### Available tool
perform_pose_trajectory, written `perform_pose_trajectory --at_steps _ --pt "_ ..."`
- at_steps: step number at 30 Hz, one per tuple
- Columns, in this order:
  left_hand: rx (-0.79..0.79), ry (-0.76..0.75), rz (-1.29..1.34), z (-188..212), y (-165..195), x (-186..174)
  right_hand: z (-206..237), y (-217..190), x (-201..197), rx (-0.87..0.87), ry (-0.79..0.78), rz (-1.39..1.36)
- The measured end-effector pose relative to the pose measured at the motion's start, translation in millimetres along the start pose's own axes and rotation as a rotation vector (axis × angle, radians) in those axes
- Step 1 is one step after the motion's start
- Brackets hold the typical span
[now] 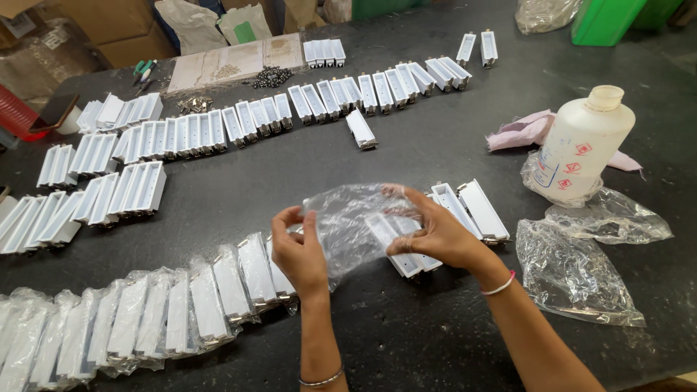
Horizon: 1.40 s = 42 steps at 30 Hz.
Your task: The person wraps white rectangular components in clear plastic bags at a workbench. They pick up a component, slide it into a bag, and place the wrapped item on the table. Another person works across the table assembling similar components.
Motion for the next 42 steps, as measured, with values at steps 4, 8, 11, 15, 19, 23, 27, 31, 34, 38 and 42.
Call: perform_pose_trajectory --at_steps 4,8,11,15,19,23,27,31,34,38,42 --pt "0.412 0.181 -0.040 8.2 18.3 1.5 -2.4 2.4 -5.5 -0.109 0.169 0.092" --pt "0.456 -0.382 0.203 39.2 51.4 24.2 -7.4 11.6 8.6 -0.151 0.213 0.321" --pt "0.548 -0.398 0.052 57.7 65.7 26.5 -4.7 15.6 18.1 -0.256 0.231 0.419" --pt "0.444 -0.392 -0.013 55.2 55.9 24.3 -0.8 14.7 27.8 -0.369 0.173 0.356" --pt "0.342 -0.292 -0.106 38.5 34.5 27.9 1.7 6.7 26.2 -0.233 0.189 0.449" --pt "0.162 -0.152 -0.093 20.8 12.8 21.4 8.3 -0.8 18.2 0.033 0.217 0.887" --pt "0.240 -0.073 -0.184 18.5 11.8 17.1 11.4 5.1 27.9 0.094 0.077 1.003" --pt "0.310 0.002 -0.173 20.3 18.6 15.4 12.3 16.9 34.8 0.081 0.137 1.039" --pt "0.428 0.103 -0.207 19.8 21.1 12.4 6.5 22.6 24.7 0.178 0.195 0.917" --pt "0.406 0.081 -0.233 16.8 18.0 16.3 3.7 21.9 -10.7 0.330 0.273 0.526" --pt "0.437 0.010 -0.187 19.8 17.5 24.5 9.4 16.6 -38.3 0.106 0.291 0.049"
Point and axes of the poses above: each hand's wrist, its own z-axis away from the middle knuckle, its own x-axis out of the palm, y = z × x, the point moved 2 cm from there along -z, towards the middle knuckle, and after that the axes turned 4 degrees about -z, right-handed, at the moved point
